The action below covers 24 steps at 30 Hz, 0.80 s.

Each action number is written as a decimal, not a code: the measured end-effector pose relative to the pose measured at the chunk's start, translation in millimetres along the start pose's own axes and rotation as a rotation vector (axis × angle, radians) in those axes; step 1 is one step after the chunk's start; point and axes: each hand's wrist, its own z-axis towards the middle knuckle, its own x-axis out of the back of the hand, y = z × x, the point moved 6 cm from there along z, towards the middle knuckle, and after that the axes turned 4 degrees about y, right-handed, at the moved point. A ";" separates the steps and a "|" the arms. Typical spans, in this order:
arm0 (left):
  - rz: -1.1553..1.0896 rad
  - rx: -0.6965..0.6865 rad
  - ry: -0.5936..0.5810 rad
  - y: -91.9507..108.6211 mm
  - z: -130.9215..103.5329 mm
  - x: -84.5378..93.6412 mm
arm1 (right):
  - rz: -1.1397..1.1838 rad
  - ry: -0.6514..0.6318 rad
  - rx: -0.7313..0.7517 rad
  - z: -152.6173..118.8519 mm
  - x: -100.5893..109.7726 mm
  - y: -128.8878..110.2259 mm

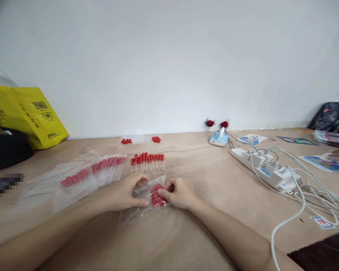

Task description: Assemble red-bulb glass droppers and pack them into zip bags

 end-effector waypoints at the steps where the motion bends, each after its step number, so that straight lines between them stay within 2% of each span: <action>1: -0.031 0.038 -0.038 -2.5 4.3 -2.5 | 0.042 0.013 0.026 -0.4 -1.5 -0.9; 4: -0.110 0.130 -0.156 -12.5 14.6 -10.2 | 0.233 0.049 0.136 0.5 -6.2 -4.1; 6: -0.174 0.140 -0.213 -15.3 19.1 -13.9 | 0.385 0.032 0.198 1.2 -9.9 -6.9; 10: -0.456 0.108 -0.190 -8.9 18.9 -15.2 | 0.561 0.022 0.308 -0.8 -11.0 -17.4; 14: -0.745 0.257 -0.162 -12.6 0.3 -19.3 | 0.534 0.121 0.245 -0.4 -6.8 -14.1; 17: -0.887 0.367 0.022 -33.1 -17.9 -6.0 | 0.498 0.204 0.112 3.8 -2.9 0.9; 19: -0.929 0.395 0.256 -56.8 -29.1 16.3 | 0.487 0.217 0.029 7.4 -2.2 11.5; 22: -0.916 0.465 0.648 -103.6 -45.7 56.3 | 0.450 0.240 -0.044 10.8 -1.0 21.9; 24: -0.861 0.480 0.782 -130.9 -50.1 75.9 | 0.404 0.248 -0.042 11.0 -0.4 23.4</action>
